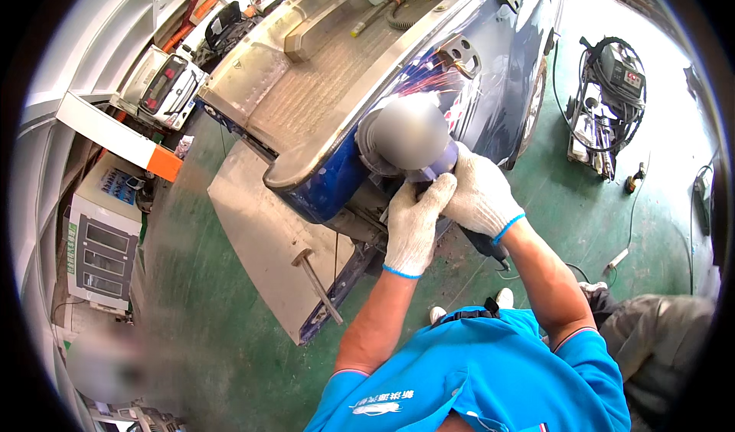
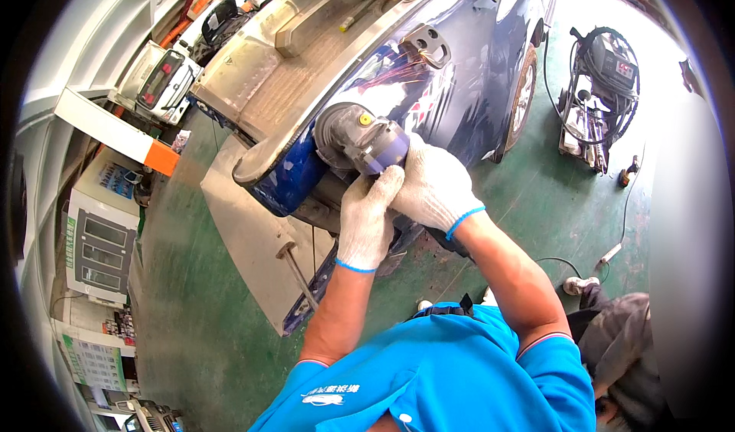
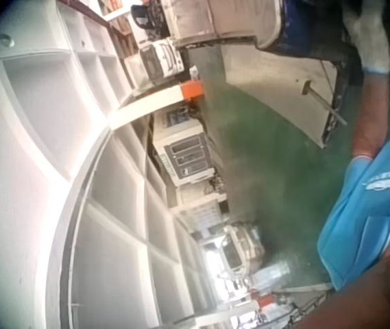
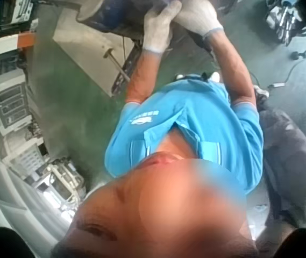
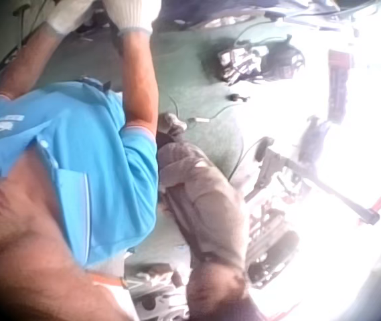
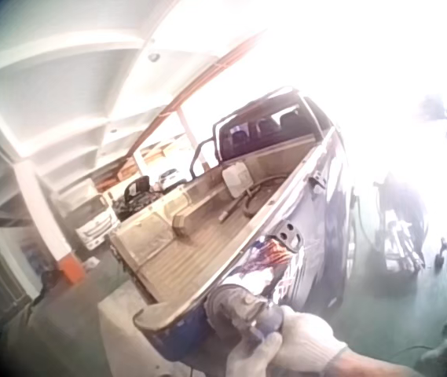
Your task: The person uses an angle grinder to remove paint and smooth the surface of a blue car's rear quarter panel and wheel arch. They move around the vehicle, grinding different sections and occasionally wiping the surface with a cloth.
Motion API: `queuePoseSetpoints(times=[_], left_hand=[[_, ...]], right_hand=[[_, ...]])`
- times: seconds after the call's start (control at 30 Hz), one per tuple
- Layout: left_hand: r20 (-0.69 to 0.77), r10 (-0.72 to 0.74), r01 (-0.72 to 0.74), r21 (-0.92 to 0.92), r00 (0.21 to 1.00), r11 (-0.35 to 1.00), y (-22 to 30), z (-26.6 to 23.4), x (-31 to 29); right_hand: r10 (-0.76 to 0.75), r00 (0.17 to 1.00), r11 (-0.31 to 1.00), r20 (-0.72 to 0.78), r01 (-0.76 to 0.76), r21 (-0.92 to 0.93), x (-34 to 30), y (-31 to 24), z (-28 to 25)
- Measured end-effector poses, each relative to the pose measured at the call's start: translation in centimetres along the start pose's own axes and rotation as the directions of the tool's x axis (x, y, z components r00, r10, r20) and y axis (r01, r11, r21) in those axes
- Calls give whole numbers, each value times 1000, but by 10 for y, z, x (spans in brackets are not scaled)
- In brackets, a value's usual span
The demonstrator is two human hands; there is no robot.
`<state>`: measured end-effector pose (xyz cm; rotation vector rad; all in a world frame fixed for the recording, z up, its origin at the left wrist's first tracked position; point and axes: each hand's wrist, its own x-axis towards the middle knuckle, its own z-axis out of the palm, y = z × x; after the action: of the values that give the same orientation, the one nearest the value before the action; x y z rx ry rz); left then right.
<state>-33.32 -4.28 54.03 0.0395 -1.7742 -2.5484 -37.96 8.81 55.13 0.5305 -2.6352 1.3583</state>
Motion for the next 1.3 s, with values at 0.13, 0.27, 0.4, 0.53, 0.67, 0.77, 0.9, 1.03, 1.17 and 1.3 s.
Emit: queuePoseSetpoints(times=[0.13,0.27,0.4,0.53,0.67,0.77,0.9,1.03,1.17,1.3], left_hand=[[6,11,-11,-5,1000,1000,3,-1,-6],[-10,65,-65,-41,998,997,-5,1,-11],[30,15,-13,-69,999,998,-3,-2,-4],[-15,43,-45,-122,999,992,-7,4,-11],[24,53,-50,-102,998,993,-12,8,8],[73,45,-42,-41,996,998,-18,9,26],[76,14,-13,-10,997,1000,-20,10,30],[94,5,2,-71,996,997,-10,17,31],[90,17,-17,-1,996,1000,-19,14,35],[-7,53,-54,-28,999,998,-25,18,23]], right_hand=[[-5,999,1000,42,5,-10,-1,-10,-7],[-32,997,999,65,35,-42,-2,-7,-6],[-26,999,998,48,29,-63,0,-12,-10],[-11,998,997,69,16,-73,-2,-10,-9],[-1,1000,1000,2,1,-15,5,-3,-14],[7,1000,1000,-29,-7,-11,16,17,-8],[10,999,1000,-39,-11,-14,13,20,-11],[31,999,999,-19,-31,15,20,18,-17],[35,999,998,-23,-33,62,15,13,-20],[3,1000,999,-23,-3,34,11,19,-17]])
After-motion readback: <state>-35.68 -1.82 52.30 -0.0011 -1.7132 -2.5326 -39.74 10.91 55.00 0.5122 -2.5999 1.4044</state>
